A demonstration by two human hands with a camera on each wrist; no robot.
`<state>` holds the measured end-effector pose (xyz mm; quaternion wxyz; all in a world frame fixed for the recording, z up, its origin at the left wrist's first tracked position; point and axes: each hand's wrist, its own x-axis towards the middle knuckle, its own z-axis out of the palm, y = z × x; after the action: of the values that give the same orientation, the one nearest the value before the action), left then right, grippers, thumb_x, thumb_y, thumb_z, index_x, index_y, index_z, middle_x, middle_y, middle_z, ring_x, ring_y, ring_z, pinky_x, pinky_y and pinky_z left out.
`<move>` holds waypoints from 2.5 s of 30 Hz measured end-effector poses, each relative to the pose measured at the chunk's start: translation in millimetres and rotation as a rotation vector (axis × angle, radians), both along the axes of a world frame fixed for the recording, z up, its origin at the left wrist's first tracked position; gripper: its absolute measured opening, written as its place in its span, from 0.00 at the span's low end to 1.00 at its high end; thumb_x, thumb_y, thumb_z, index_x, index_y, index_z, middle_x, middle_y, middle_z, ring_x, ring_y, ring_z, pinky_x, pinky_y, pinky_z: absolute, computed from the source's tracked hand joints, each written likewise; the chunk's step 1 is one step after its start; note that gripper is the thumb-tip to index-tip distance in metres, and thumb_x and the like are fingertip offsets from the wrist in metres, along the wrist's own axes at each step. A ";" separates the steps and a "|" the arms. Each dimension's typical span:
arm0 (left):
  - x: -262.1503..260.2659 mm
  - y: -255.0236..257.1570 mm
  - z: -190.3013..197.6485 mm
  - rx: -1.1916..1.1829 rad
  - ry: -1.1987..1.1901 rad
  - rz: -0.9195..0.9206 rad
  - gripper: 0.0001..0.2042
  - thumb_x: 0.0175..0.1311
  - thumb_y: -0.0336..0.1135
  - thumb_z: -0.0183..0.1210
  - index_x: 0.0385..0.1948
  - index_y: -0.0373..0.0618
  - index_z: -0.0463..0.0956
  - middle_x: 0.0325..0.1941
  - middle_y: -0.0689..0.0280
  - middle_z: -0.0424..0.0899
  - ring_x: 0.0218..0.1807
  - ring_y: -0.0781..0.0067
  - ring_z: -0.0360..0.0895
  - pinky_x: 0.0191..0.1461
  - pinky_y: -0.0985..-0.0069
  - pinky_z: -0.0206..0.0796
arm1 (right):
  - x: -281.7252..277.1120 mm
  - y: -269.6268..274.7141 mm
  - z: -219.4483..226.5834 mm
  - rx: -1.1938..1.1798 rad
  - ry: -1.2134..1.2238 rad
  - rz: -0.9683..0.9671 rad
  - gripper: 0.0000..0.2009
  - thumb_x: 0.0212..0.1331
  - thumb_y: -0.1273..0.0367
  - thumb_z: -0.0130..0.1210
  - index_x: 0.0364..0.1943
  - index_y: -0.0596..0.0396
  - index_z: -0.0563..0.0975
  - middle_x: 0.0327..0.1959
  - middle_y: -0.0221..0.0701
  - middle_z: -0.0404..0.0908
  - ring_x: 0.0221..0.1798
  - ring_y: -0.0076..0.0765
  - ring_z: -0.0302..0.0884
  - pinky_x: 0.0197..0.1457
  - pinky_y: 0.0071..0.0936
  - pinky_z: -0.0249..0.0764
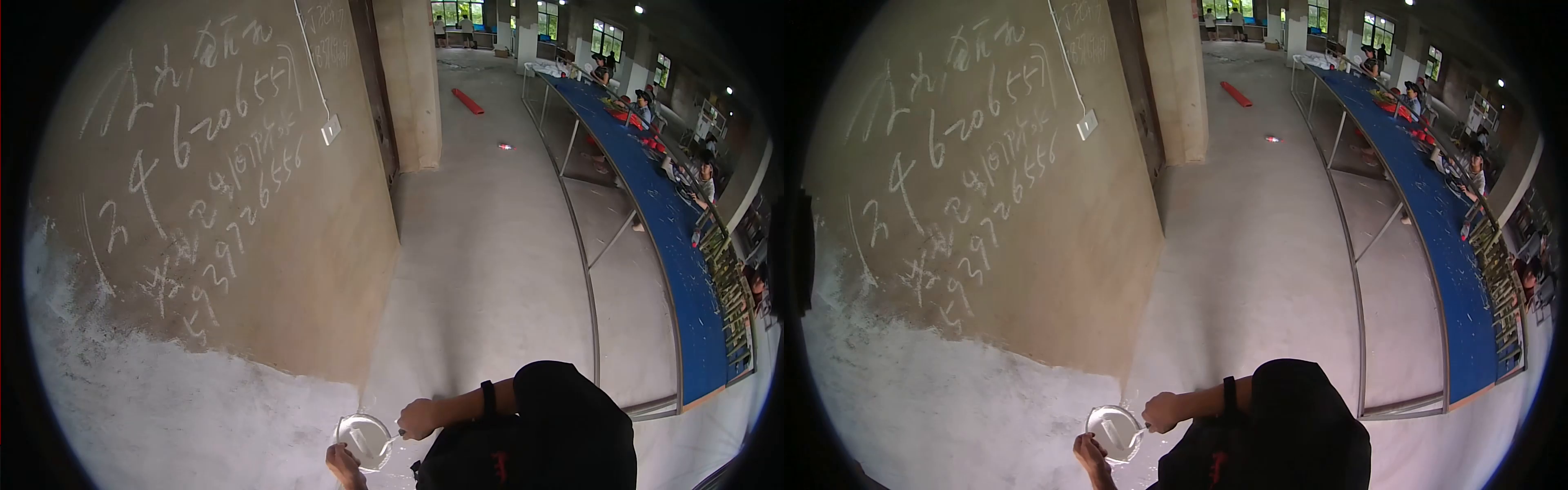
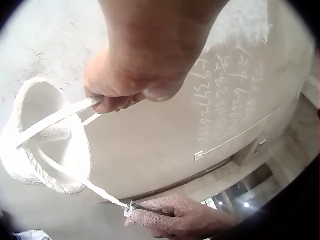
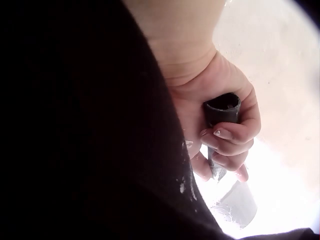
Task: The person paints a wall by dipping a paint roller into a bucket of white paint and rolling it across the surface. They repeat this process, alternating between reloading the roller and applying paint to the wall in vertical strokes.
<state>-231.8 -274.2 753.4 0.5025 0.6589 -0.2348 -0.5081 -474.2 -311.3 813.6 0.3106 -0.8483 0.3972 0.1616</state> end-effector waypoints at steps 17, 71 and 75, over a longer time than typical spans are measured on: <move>103.9 55.2 -8.1 -0.064 -0.044 -0.136 0.07 0.60 0.31 0.50 0.26 0.38 0.72 0.13 0.72 0.63 0.10 0.82 0.57 0.11 0.81 0.47 | 102.3 94.7 18.2 -0.023 0.072 -0.190 0.23 0.61 0.51 0.51 0.41 0.58 0.81 0.41 0.46 0.83 0.46 0.54 0.81 0.48 0.47 0.76; 128.7 87.5 19.7 0.118 -0.382 0.137 0.14 0.58 0.39 0.53 0.30 0.35 0.79 0.20 0.62 0.75 0.25 0.72 0.71 0.32 0.73 0.64 | 163.9 -141.0 102.6 -0.583 -1.080 -0.400 0.15 0.67 0.60 0.52 0.32 0.58 0.72 0.17 0.41 0.73 0.18 0.47 0.72 0.24 0.37 0.66; 130.3 91.5 6.1 0.018 -0.365 0.178 0.10 0.60 0.34 0.53 0.28 0.36 0.77 0.16 0.71 0.69 0.14 0.83 0.62 0.17 0.80 0.53 | 173.0 -155.7 94.3 -0.584 -1.102 -0.404 0.15 0.68 0.59 0.51 0.32 0.58 0.72 0.17 0.43 0.73 0.19 0.49 0.72 0.24 0.38 0.66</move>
<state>-101.4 -182.7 759.5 0.4887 0.7628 -0.2580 -0.3359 -301.2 -467.1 907.9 0.2498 -0.7651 0.3590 -0.4726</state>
